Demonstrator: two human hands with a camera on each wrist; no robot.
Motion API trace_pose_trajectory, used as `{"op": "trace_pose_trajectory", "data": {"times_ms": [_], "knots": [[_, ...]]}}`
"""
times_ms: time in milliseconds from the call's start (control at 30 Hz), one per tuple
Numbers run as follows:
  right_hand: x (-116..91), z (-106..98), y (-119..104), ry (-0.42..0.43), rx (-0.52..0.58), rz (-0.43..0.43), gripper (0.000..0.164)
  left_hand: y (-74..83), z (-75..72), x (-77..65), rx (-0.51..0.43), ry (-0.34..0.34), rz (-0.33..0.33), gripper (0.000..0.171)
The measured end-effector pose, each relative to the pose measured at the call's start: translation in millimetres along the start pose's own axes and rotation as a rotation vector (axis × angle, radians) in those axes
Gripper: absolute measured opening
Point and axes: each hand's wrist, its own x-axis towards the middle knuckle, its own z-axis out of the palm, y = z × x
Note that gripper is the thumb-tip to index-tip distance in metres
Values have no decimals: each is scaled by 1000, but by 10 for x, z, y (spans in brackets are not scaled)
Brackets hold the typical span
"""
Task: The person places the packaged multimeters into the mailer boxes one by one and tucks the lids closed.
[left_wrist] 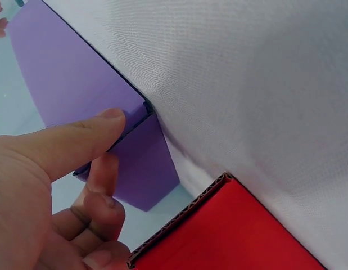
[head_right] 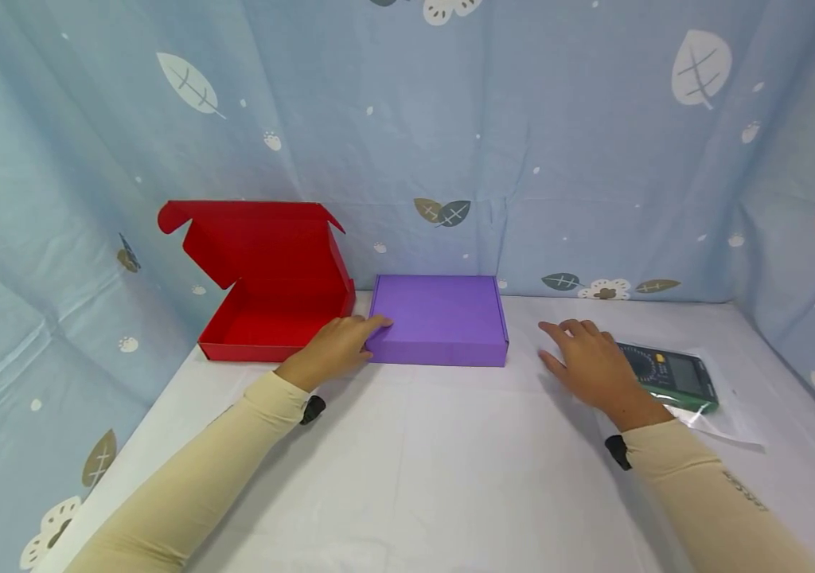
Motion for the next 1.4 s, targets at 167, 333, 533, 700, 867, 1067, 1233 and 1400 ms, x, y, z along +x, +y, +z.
{"op": "trace_pose_trajectory", "data": {"times_ms": [167,333,533,700,867,1067,1233,1400], "knots": [[-165,-82,286,-14,12,41,57,4,-6,-1,5,1,7,57],[-309,-97,520,-64,3,101,62,6,-5,-9,8,3,2,57],[-472,-47,735,-129,3,167,72,15,-6,-26,-1,7,-11,57],[-559,-19,883,-173,12,183,80,20,-14,-27,-2,4,-11,57],[-596,8,978,-249,26,210,91,25,-22,-28,1,9,-8,57],[-615,37,1013,-295,48,229,96,26,-16,-22,4,14,2,58],[-607,63,1017,-277,40,212,94,0,7,-19,3,35,10,58],[-601,73,1015,-271,41,210,94,-5,-16,-38,-12,-4,-17,57]]}}
